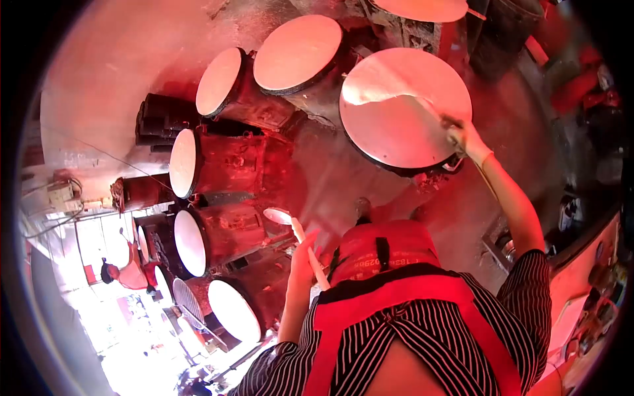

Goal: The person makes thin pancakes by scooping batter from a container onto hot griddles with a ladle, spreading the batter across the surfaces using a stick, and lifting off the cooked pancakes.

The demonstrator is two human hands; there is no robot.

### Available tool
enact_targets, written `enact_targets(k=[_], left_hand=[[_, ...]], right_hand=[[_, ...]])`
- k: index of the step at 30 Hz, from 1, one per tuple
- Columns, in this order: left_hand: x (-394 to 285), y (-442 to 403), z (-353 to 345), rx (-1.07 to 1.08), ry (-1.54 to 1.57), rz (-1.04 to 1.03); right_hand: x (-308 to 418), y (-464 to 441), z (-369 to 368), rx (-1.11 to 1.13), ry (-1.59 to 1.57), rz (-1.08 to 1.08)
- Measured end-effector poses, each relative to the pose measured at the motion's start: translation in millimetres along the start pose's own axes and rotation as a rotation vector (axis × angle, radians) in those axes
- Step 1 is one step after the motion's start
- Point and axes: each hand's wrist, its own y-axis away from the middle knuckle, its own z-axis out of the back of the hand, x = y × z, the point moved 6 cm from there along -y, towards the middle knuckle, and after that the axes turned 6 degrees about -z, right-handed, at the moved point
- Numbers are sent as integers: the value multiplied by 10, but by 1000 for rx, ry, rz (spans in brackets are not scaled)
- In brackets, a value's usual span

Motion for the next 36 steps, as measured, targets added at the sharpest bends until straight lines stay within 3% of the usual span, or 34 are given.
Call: enact_targets(k=[4,7,10,11,12,14,16,18,20,23,24,26,28,29,30,32,35,36], left_hand=[[-171,-112,-32,10,-106,-14],[-294,-422,-34,86,-216,7],[-512,-579,-204,211,-349,18],[-615,-591,-292,254,-397,15],[-714,-620,-365,300,-435,-3],[-890,-720,-393,390,-506,-34],[-1022,-925,-298,477,-568,-76],[-1115,-1141,-152,543,-626,-111],[-1167,-1310,107,537,-603,-104],[-1319,-1439,584,484,-573,-106],[-1369,-1426,744,459,-561,-104],[-1487,-1354,1078,381,-458,-98],[-1550,-1305,1449,314,-341,-141],[-1553,-1297,1651,281,-338,-145],[-1562,-1297,1829,248,-337,-150],[-1583,-1233,2082,173,-322,-166],[-1532,-1292,2427,161,-350,-160],[-1499,-1309,2525,156,-358,-152]], right_hand=[[-291,857,-258,215,-45,1],[-812,1384,-46,88,-156,-171],[-837,1414,-302,-335,-337,15],[-876,1364,-440,-365,-426,-1],[-927,1327,-617,-437,-323,-60],[-1055,1437,-1043,-165,-341,-6],[-1258,1882,-1426,-134,-380,-236],[-1635,2249,-1716,-167,-378,-181],[-1870,2370,-2137,-254,-630,-96],[-1754,1647,-2750,-328,-1003,-11],[-1545,1141,-2987,-62,-1165,314],[-1011,364,-3251,-723,-576,256],[-277,-428,-3602,-796,-614,480],[143,-648,-3693,-757,-468,365],[300,-1123,-3649,-1080,-187,483],[514,-1716,-3658,-1164,-294,436],[485,-1841,-3768,-1283,-331,164],[397,-1753,-3847,-1300,-336,244]])
